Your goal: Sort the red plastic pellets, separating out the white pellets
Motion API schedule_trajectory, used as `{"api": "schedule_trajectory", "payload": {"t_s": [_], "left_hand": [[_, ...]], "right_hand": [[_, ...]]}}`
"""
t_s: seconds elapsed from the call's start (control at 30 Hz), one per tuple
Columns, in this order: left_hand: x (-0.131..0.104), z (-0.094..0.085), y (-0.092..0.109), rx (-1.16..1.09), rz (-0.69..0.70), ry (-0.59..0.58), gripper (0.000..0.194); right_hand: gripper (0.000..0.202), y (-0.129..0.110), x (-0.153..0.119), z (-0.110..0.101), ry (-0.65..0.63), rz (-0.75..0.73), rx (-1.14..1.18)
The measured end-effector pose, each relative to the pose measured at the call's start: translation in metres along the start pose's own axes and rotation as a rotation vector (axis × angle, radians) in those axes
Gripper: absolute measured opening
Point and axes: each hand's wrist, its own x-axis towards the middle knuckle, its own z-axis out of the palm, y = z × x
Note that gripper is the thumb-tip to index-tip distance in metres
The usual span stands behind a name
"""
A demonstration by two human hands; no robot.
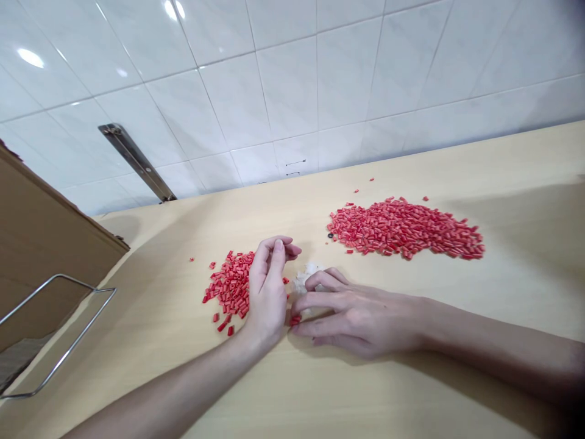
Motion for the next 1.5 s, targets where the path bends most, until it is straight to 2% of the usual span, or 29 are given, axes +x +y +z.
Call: {"api": "schedule_trajectory", "payload": {"t_s": [0.5,0.57,0.7,0.77,0.83,0.9,1.1,1.2,1.27,1.37,1.43,1.5], "left_hand": [[0.001,-0.002,-0.003,0.013,0.016,-0.012,0.017],[0.001,-0.001,-0.001,0.038,0.018,-0.006,0.015],[-0.001,0.0,0.003,0.135,0.027,-0.049,0.012],[-0.001,0.0,0.002,0.17,0.049,-0.131,0.014],[-0.001,-0.001,0.0,0.194,0.078,-0.21,0.015],[-0.001,-0.002,-0.002,0.201,0.097,-0.245,0.013],[-0.001,-0.001,-0.003,0.188,0.064,-0.232,0.007],[-0.001,0.0,0.0,0.177,0.051,-0.194,0.005],[-0.001,0.001,0.002,0.163,0.063,-0.124,0.003],[0.0,0.002,0.004,0.149,0.078,-0.051,0.004],[0.0,0.002,0.005,0.147,0.076,-0.041,0.005],[0.0,0.002,0.006,0.155,0.075,-0.041,0.005]], "right_hand": [[0.018,0.003,0.001,0.004,0.243,-0.007,0.201],[0.014,0.007,0.001,0.003,0.349,0.083,0.311],[0.007,0.018,0.002,0.001,0.683,0.45,0.644],[0.011,0.022,0.002,0.0,0.8,0.531,0.822],[0.013,0.023,0.003,0.0,0.847,0.558,0.93],[0.015,0.023,0.003,0.0,0.849,0.559,0.977],[0.017,0.021,0.002,-0.001,0.787,0.543,1.003],[0.016,0.016,0.001,-0.001,0.775,0.523,0.724],[0.033,0.012,-0.001,0.0,0.689,0.456,0.453],[0.063,0.007,-0.002,0.003,0.477,0.367,0.17],[0.06,0.007,-0.002,0.005,0.418,0.386,0.091],[0.051,0.008,-0.002,0.005,0.429,0.444,0.087]]}}
